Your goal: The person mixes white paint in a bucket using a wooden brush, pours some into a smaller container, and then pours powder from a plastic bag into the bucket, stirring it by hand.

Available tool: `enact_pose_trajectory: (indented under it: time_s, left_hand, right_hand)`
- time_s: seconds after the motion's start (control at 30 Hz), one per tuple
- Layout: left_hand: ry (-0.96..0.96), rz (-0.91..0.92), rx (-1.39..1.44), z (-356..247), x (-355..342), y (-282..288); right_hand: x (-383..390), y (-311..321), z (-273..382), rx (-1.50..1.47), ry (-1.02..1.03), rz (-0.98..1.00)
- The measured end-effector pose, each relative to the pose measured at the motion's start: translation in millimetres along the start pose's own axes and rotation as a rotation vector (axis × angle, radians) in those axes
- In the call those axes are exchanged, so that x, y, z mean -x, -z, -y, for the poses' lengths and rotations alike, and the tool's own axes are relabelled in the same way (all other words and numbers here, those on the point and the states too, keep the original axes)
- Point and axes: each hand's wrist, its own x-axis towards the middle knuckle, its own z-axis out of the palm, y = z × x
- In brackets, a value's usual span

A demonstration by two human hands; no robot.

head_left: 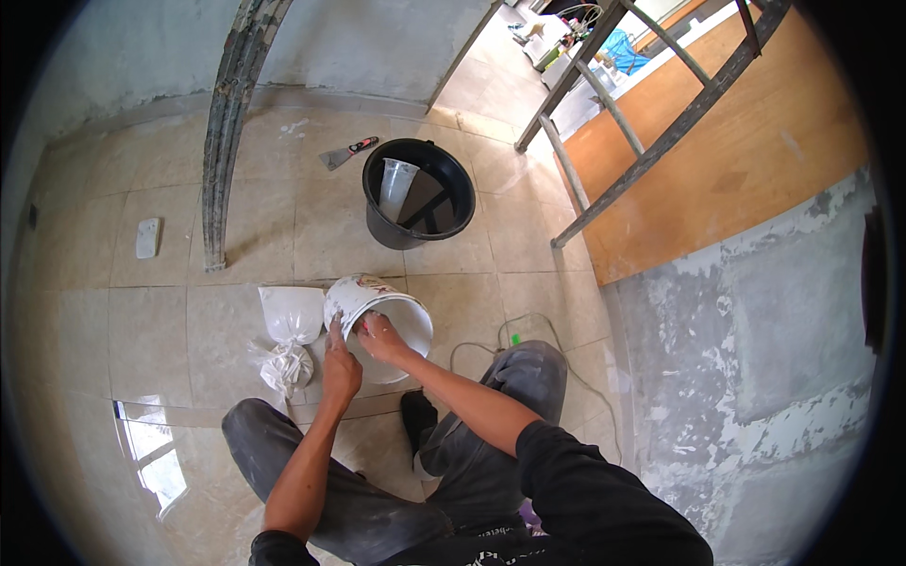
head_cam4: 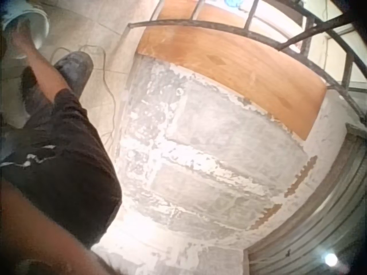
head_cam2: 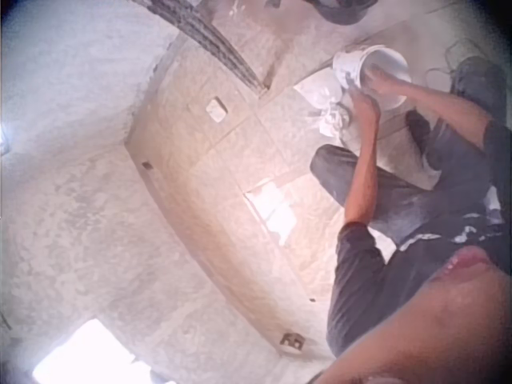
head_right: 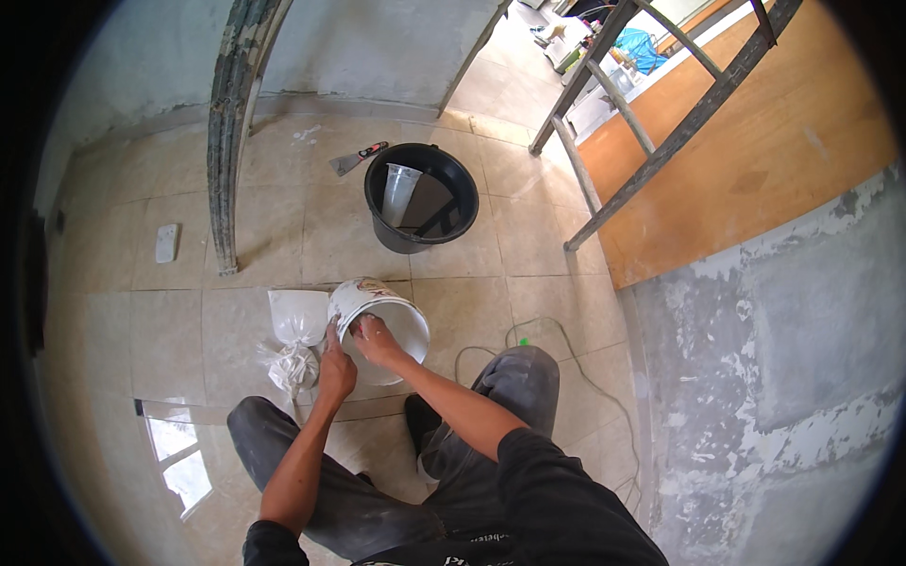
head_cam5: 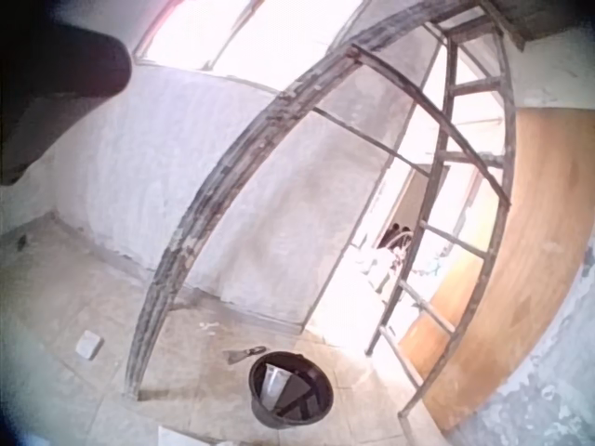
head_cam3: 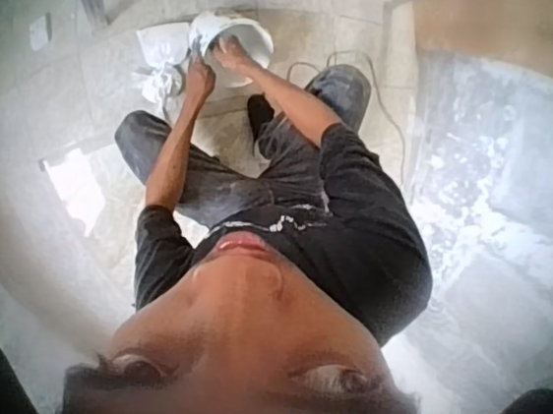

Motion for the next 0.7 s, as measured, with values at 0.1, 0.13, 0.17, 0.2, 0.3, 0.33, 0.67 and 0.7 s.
enact_pose_trajectory:
  time_s: [0.1, 0.13, 0.17, 0.2, 0.3, 0.33, 0.67, 0.7]
  left_hand:
    - [-0.023, -0.039, 0.062, -5.3, 2.1, 2.1]
    - [-0.025, -0.034, 0.063, -3.6, 1.7, 1.4]
    - [-0.006, -0.010, 0.039, -0.2, 1.4, 1.7]
    - [0.013, 0.016, 0.014, 1.4, 1.4, 1.6]
    - [0.051, 0.036, -0.012, -2.3, 2.0, 2.3]
    - [0.042, 0.049, -0.015, -2.5, 2.0, 2.0]
    - [0.002, 0.057, 0.042, -0.3, 2.0, -0.4]
    - [-0.014, 0.046, 0.048, 3.1, 1.2, -0.5]
  right_hand:
    - [-3.0, 1.3, -6.5, 0.097, 0.164, -0.187]
    - [-1.7, 2.3, -7.9, 0.270, 0.164, -0.204]
    - [-0.1, 2.4, -9.3, 0.442, 0.162, -0.219]
    - [1.7, 2.5, -10.9, 0.440, 0.156, -0.224]
    - [6.4, 1.8, -23.4, 0.676, 0.232, -0.456]
    - [6.7, -0.5, -30.7, 0.670, 0.127, -0.323]
    - [8.8, -30.2, -46.0, 0.344, 0.086, 0.163]
    - [6.1, -29.9, -43.9, 0.342, 0.084, 0.157]
